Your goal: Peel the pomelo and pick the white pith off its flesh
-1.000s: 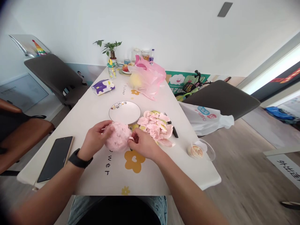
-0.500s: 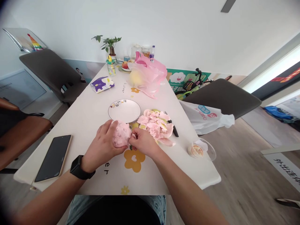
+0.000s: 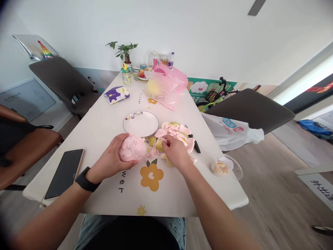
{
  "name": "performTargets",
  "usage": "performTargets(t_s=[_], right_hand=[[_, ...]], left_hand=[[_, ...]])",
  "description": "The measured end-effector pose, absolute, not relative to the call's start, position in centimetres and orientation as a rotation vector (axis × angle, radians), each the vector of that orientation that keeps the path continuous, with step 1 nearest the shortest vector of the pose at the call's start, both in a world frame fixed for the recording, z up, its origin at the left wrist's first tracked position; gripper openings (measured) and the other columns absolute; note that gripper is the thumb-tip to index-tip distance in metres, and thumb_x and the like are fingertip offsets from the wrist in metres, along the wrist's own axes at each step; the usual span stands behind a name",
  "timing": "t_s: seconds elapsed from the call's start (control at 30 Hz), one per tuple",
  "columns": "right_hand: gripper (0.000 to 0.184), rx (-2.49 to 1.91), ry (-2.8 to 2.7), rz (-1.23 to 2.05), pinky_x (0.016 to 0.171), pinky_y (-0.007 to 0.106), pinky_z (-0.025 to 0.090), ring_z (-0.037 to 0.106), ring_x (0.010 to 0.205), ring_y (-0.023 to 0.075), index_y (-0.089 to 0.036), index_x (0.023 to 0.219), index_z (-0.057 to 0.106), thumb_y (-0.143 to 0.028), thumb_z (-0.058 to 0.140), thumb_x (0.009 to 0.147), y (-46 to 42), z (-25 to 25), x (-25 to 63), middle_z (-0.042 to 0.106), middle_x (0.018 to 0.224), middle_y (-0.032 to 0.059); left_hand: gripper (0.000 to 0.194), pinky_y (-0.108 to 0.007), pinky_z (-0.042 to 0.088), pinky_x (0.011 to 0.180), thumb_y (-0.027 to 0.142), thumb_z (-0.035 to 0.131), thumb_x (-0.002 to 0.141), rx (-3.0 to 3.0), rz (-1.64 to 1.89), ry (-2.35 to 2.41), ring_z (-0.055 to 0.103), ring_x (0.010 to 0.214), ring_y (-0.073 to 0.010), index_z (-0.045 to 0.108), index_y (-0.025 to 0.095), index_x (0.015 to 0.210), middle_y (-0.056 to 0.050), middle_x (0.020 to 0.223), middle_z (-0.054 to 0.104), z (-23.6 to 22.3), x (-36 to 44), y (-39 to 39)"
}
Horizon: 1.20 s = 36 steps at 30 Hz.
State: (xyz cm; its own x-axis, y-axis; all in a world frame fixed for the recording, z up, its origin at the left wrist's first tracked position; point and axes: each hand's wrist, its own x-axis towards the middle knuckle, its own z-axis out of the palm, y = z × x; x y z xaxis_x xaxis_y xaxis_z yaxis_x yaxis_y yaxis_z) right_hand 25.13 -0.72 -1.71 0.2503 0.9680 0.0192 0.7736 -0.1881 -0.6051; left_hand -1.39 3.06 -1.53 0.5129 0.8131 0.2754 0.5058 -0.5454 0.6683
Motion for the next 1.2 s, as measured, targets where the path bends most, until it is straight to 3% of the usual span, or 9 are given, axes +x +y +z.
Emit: performTargets(t_s=[0.1, 0.17, 0.2, 0.3, 0.47, 0.73, 0.97, 1.2], right_hand=[[0.044, -2.076, -1.774, 0.213, 0.094, 0.040, 0.046, 0.060, 0.117, 0.0299, -0.016, 0.131, 0.059, -0.021, 0.047, 0.088, -0.4, -0.9, 26.3, 0.064, 0.125, 0.0161], [0.050, -2.096, -1.778, 0.176, 0.096, 0.042, 0.045, 0.060, 0.117, 0.0304, -0.013, 0.139, 0.053, -0.022, 0.047, 0.090, -0.9, 0.2, 25.6, 0.059, 0.135, 0.0188], [0.048, -2.086, -1.750, 0.205, 0.094, 0.041, 0.047, 0.063, 0.109, 0.0287, -0.014, 0.138, 0.053, -0.027, 0.049, 0.092, -1.3, 0.8, 24.9, 0.061, 0.132, 0.0174], [0.036, -1.860, -1.803, 0.596, 0.073, 0.033, 0.050, 0.066, 0.081, 0.0201, -0.022, 0.120, 0.063, -0.044, 0.055, 0.092, -2.6, 2.7, 22.2, 0.071, 0.099, 0.0059], [0.014, -1.806, -1.912, 0.757, 0.059, 0.027, 0.042, 0.061, 0.069, 0.0155, -0.023, 0.092, 0.058, -0.031, 0.062, 0.081, -2.5, 4.0, 19.8, 0.067, 0.077, -0.0015], [0.013, -1.844, -2.080, 0.773, 0.052, 0.027, 0.035, 0.056, 0.063, 0.0146, -0.022, 0.081, 0.054, -0.028, 0.063, 0.073, -0.8, 4.7, 20.2, 0.065, 0.075, -0.0010], [0.013, -1.986, -2.152, 0.585, 0.050, 0.027, 0.031, 0.050, 0.059, 0.0135, -0.021, 0.076, 0.050, -0.025, 0.061, 0.069, -1.0, 5.5, 19.0, 0.063, 0.074, 0.0005], [0.011, -1.986, -2.167, 0.518, 0.051, 0.027, 0.029, 0.048, 0.060, 0.0139, -0.021, 0.074, 0.045, -0.017, 0.055, 0.073, -1.0, 4.9, 18.9, 0.061, 0.072, 0.0006]], left_hand=[[0.089, -0.049, 0.040, 0.115, 0.044, 0.080, 0.070, 2.215, 0.733, 1.029, 0.045, 0.138, -0.0320, 0.035, 0.025, 0.143, -0.011, 0.147, 0.045, -1.3, -1.5, 3.5], [0.091, -0.049, 0.041, 0.114, 0.045, 0.080, 0.070, 2.204, 0.705, 1.018, 0.046, 0.136, -0.0326, 0.034, 0.025, 0.145, -0.011, 0.147, 0.045, -1.3, -1.4, 3.7], [0.091, -0.050, 0.041, 0.114, 0.046, 0.080, 0.070, 2.203, 0.695, 1.015, 0.047, 0.136, -0.0328, 0.034, 0.025, 0.145, -0.012, 0.146, 0.045, -1.3, -1.3, 3.9], [0.090, -0.051, 0.041, 0.114, 0.045, 0.080, 0.070, 2.207, 0.671, 1.005, 0.047, 0.136, -0.0332, 0.035, 0.023, 0.145, -0.012, 0.145, 0.046, -1.2, -1.1, 4.1], [0.090, -0.050, 0.042, 0.113, 0.043, 0.080, 0.070, 2.239, 0.639, 0.969, 0.046, 0.136, -0.0328, 0.034, 0.023, 0.145, -0.012, 0.145, 0.046, -0.8, -1.0, 4.0], [0.088, -0.049, 0.041, 0.115, 0.040, 0.079, 0.069, 2.282, 0.645, 0.943, 0.043, 0.138, -0.0324, 0.035, 0.022, 0.142, -0.013, 0.147, 0.045, -0.9, -0.8, 3.9], [0.089, -0.050, 0.038, 0.118, 0.041, 0.080, 0.069, 2.326, 0.650, 0.942, 0.040, 0.141, -0.0336, 0.036, 0.018, 0.143, -0.016, 0.149, 0.043, -1.1, -0.5, 3.7], [0.090, -0.052, 0.040, 0.116, 0.040, 0.080, 0.069, 2.301, 0.670, 0.930, 0.041, 0.140, -0.0353, 0.035, 0.021, 0.144, -0.015, 0.149, 0.043, -1.3, -0.6, 3.8]])
